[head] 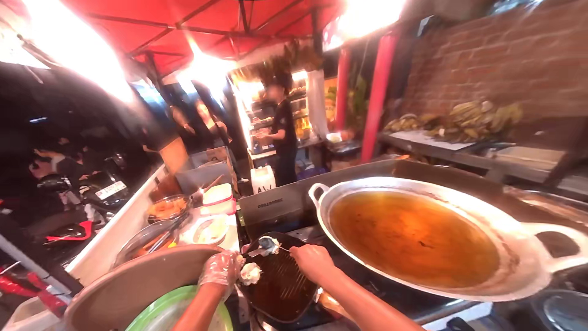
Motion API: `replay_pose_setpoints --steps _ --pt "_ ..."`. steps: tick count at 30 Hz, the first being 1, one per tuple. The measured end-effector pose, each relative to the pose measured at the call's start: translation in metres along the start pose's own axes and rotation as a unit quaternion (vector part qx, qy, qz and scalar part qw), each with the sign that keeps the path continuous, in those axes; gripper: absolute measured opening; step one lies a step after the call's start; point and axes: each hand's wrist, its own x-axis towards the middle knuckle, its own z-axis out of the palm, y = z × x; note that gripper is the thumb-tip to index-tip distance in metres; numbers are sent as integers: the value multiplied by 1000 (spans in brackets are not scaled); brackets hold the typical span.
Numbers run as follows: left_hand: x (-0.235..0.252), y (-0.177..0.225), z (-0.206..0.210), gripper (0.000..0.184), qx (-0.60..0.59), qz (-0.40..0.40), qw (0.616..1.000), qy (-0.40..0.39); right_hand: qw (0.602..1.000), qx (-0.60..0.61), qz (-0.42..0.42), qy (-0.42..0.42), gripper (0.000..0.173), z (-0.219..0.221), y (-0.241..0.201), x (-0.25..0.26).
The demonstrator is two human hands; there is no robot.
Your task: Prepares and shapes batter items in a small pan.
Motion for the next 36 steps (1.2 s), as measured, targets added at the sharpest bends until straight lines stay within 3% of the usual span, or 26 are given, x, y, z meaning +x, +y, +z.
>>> replay_pose_setpoints --steps 13,18,19,21,25,27,29,31,36 --pt "5 11 -2 49 40 1 999 -26 999 35 17 24 37 8 13 1" --pt "4 14 -9 49 49 -6 999 -22 977 190 61 77 41 12 19 6" --pt "3 15 -12 48 52 -8 998 -19 958 263 73 87 41 13 21 8" --pt "0 18 -20 46 52 -10 998 -14 879 453 97 111 38 15 22 15" --pt "0 22 -28 46 50 1 999 -3 624 765 118 112 32 8 9 8" --pt "2 25 -30 46 63 2 998 -3 545 824 90 126 33 4 3 -3" --pt "4 28 -32 47 62 3 998 -3 496 855 62 138 33 2 -2 -16" --pt "4 25 -31 46 57 21 998 -3 471 869 51 146 32 4 -5 -29" --pt "2 14 -28 47 59 89 994 -22 464 870 33 160 34 13 -6 -64"
